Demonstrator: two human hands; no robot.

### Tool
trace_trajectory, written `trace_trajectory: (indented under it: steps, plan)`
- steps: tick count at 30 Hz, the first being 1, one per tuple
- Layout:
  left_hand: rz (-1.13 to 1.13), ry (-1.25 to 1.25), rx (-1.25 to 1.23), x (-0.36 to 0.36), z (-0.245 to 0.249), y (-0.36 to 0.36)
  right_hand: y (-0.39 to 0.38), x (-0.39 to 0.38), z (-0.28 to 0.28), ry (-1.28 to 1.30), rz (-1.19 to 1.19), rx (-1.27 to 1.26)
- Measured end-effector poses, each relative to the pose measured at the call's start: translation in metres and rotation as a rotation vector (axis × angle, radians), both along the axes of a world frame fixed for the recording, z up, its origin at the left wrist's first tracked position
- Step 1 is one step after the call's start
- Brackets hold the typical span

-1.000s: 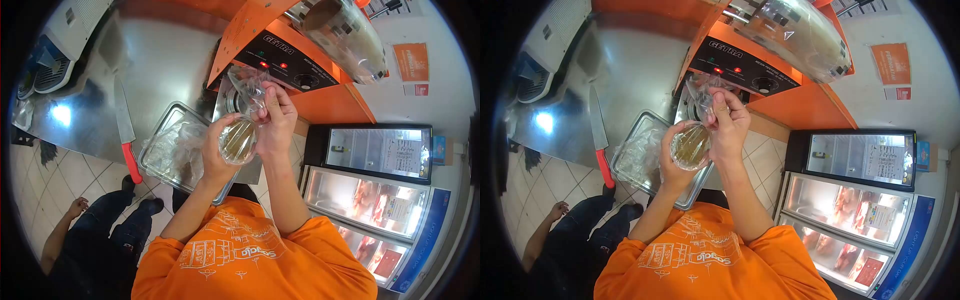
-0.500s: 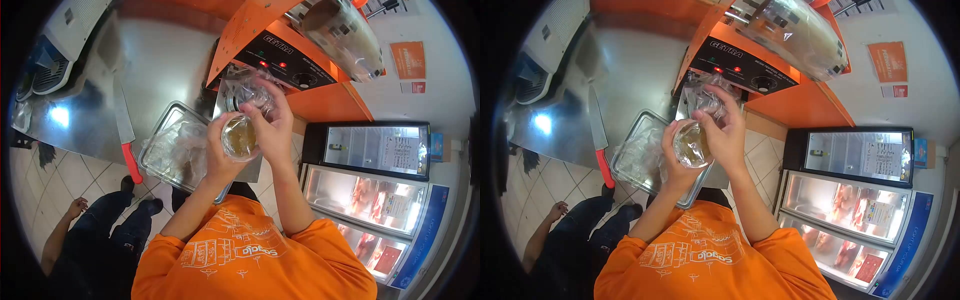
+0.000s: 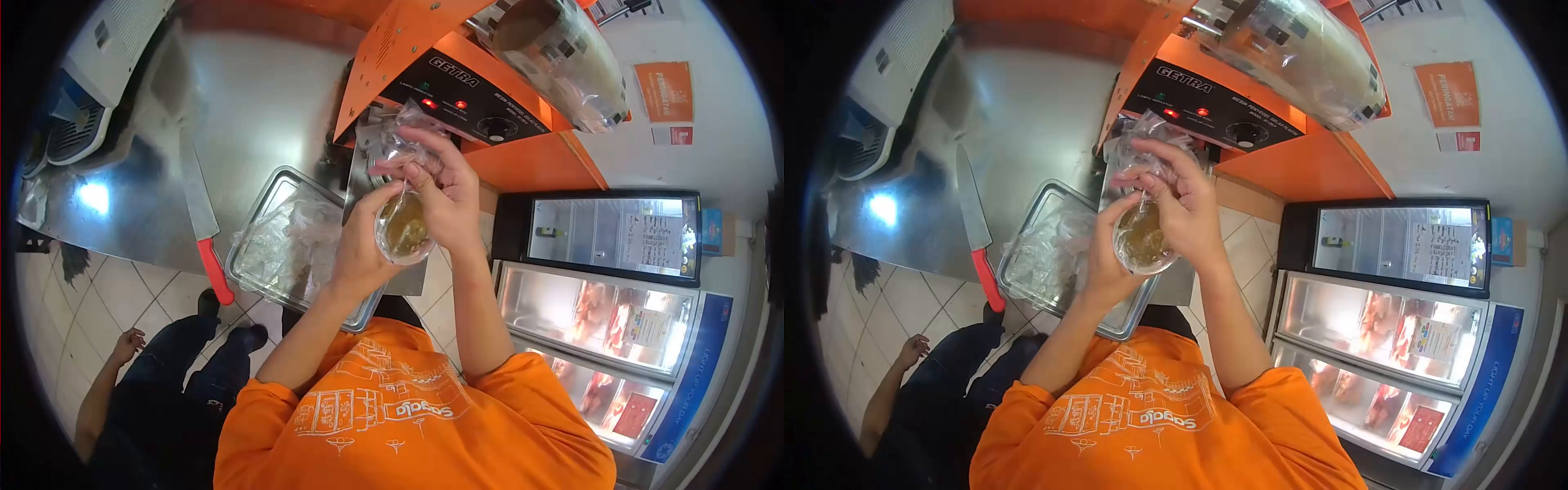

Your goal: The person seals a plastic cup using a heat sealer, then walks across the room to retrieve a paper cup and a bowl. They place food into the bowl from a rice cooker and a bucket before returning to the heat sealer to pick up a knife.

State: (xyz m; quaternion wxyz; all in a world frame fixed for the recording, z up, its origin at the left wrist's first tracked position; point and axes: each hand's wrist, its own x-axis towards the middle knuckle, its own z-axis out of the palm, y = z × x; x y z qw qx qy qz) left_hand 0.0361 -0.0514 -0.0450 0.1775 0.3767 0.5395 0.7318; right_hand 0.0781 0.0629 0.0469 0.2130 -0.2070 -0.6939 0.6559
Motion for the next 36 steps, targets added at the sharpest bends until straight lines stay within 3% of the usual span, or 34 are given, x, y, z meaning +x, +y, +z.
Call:
trace_trajectory:
  steps: [6, 28, 32, 36]
  plan:
    - [0.150, 0.052, 0.103, 0.016, -0.011, 0.007, -0.010, -0.004, 0.006, -0.040, -0.071, -0.052]
    - [0.041, 0.021, 0.058, 0.008, -0.006, -0.003, -0.021, -0.007, -0.001, 0.016, -0.340, 0.070]
    - [0.042, 0.023, 0.099, 0.005, 0.000, 0.000, -0.015, -0.002, -0.003, -0.056, -0.327, 0.133]
    - [0.053, 0.051, 0.160, 0.000, -0.002, 0.000, -0.024, 0.000, 0.002, -0.064, -0.253, 0.011]
